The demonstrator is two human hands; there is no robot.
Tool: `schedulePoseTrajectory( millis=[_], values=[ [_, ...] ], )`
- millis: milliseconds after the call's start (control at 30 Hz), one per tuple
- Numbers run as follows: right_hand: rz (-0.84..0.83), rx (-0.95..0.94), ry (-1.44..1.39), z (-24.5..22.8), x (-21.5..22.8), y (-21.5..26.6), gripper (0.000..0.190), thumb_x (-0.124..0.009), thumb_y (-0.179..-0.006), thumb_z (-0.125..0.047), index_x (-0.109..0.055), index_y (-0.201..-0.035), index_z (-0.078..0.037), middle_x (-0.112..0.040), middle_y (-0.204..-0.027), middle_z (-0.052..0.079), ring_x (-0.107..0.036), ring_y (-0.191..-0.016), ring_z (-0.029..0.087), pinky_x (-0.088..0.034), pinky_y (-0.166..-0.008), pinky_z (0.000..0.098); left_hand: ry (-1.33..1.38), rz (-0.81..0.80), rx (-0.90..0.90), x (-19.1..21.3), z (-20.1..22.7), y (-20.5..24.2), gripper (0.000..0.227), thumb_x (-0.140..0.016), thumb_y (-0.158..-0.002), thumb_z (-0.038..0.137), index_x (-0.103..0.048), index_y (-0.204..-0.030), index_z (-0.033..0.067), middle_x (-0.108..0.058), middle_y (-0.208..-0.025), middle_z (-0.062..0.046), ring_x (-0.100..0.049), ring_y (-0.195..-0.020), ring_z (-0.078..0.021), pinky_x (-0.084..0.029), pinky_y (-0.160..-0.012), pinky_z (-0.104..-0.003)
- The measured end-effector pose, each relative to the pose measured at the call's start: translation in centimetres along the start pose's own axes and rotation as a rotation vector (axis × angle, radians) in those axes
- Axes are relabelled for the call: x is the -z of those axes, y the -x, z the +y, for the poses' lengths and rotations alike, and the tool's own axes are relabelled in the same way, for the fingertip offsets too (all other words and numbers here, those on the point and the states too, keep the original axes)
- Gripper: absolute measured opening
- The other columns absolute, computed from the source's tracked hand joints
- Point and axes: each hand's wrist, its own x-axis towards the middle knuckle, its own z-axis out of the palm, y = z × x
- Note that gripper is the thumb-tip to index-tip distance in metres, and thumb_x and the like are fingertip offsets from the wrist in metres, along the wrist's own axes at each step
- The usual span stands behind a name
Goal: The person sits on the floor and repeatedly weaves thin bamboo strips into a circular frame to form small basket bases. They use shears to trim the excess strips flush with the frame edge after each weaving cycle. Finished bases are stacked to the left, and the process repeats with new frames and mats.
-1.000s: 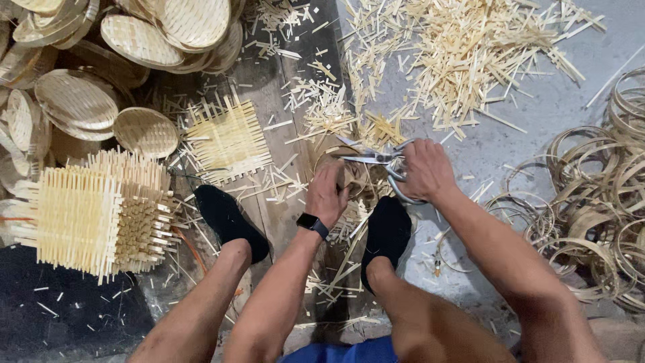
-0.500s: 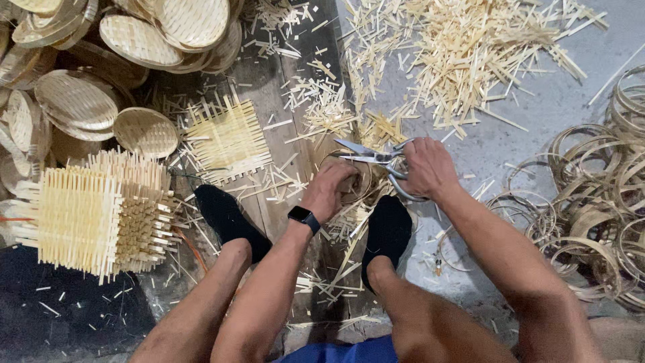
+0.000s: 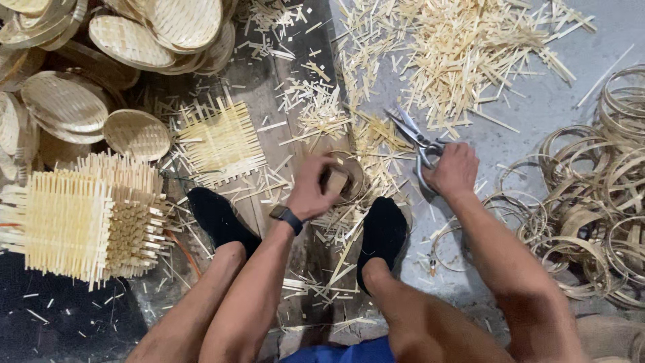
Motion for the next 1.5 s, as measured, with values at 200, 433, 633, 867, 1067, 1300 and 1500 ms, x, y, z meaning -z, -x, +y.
schedulePoseTrajectory(
  millis=[200,433,633,867,1067,1300,1500],
  values=[
    [-0.217,0.021,-0.527,-3.6,-3.0,1.2,0.061,-0.082,-0.086,-0.033,-0.059,-0.132,0.0,-0.065,-0.121,0.022,-0.062,-0.11,0.034,-0.049,-0.095,0.0497,-0.041,0.181,0.665,-2.5,-6.5,-0.3,0.031,-0.077,-0.087,0.018,-0.073,-0.113,0.002,-0.075,-0.102,-0.014,-0.072,-0.095,-0.0255,-0.056,-0.085,-0.037],
    [-0.641,-0.122,-1.092,-8.9,-6.7,-1.4,0.023,-0.081,-0.086,-0.019,-0.078,-0.098,0.0,-0.075,-0.079,0.008,-0.067,-0.065,0.015,-0.055,-0.058,0.0294,0.405,0.099,0.889,-3.6,-10.5,0.1,0.027,-0.085,-0.08,0.012,-0.079,-0.101,-0.0041,-0.078,-0.086,-0.007,-0.068,-0.072,-0.0124,-0.056,-0.065,-0.027],
    [-0.682,-0.223,-1.233,-8.7,-7.3,-2.4,0.013,-0.085,-0.082,-0.01,-0.077,-0.083,0.0,-0.073,-0.071,0.006,-0.067,-0.056,0.012,-0.055,-0.051,0.0271,0.343,0.173,0.934,-4.0,-11.0,-0.1,0.029,-0.09,-0.075,0.011,-0.08,-0.098,-0.0049,-0.077,-0.082,-0.009,-0.066,-0.067,-0.013,-0.054,-0.062,-0.028],
    [-0.512,-0.218,-1.229,-9.3,-5.9,-0.2,0.03,-0.077,-0.094,-0.025,-0.079,-0.085,0.004,-0.069,-0.072,0.012,-0.061,-0.056,0.014,-0.05,-0.05,0.0288,0.294,0.251,0.802,-4.5,-11.4,0.9,0.036,-0.09,-0.075,0.019,-0.081,-0.101,-0.0029,-0.078,-0.089,-0.007,-0.07,-0.075,-0.0126,-0.056,-0.07,-0.027],
    [-0.654,-0.388,-1.533,-8.7,-4.8,3.7,0.033,-0.069,-0.1,-0.023,-0.071,-0.114,0.007,-0.068,-0.097,0.016,-0.069,-0.076,0.018,-0.06,-0.065,0.0307,1.071,0.278,1.105,-3.0,-6.0,4.6,0.044,-0.066,-0.101,0.028,-0.063,-0.128,-0.0064,-0.068,-0.104,-0.011,-0.059,-0.081,-0.0226,-0.047,-0.069,-0.036],
    [-0.695,-0.447,-1.461,-9.2,-6.5,4.2,0.019,-0.072,-0.089,-0.004,-0.071,-0.103,0.009,-0.074,-0.091,0.014,-0.074,-0.075,0.023,-0.066,-0.067,0.0354,1.175,0.423,1.049,-7.1,-3.1,7.4,0.014,-0.054,-0.097,0.006,-0.061,-0.107,-0.0016,-0.068,-0.098,-0.009,-0.072,-0.085,-0.0208,-0.063,-0.076,-0.037],
    [-0.641,-0.413,-1.337,-9.7,-7.4,3.9,0.018,-0.073,-0.09,-0.007,-0.069,-0.096,0.01,-0.072,-0.079,0.016,-0.072,-0.064,0.024,-0.063,-0.056,0.0355,0.978,0.487,1.103,-9.1,-6.0,7.6,0.012,-0.064,-0.095,0.004,-0.069,-0.085,0.0004,-0.062,-0.073,-0.002,-0.061,-0.06,-0.0161,-0.062,-0.058,-0.035]
  ],
)
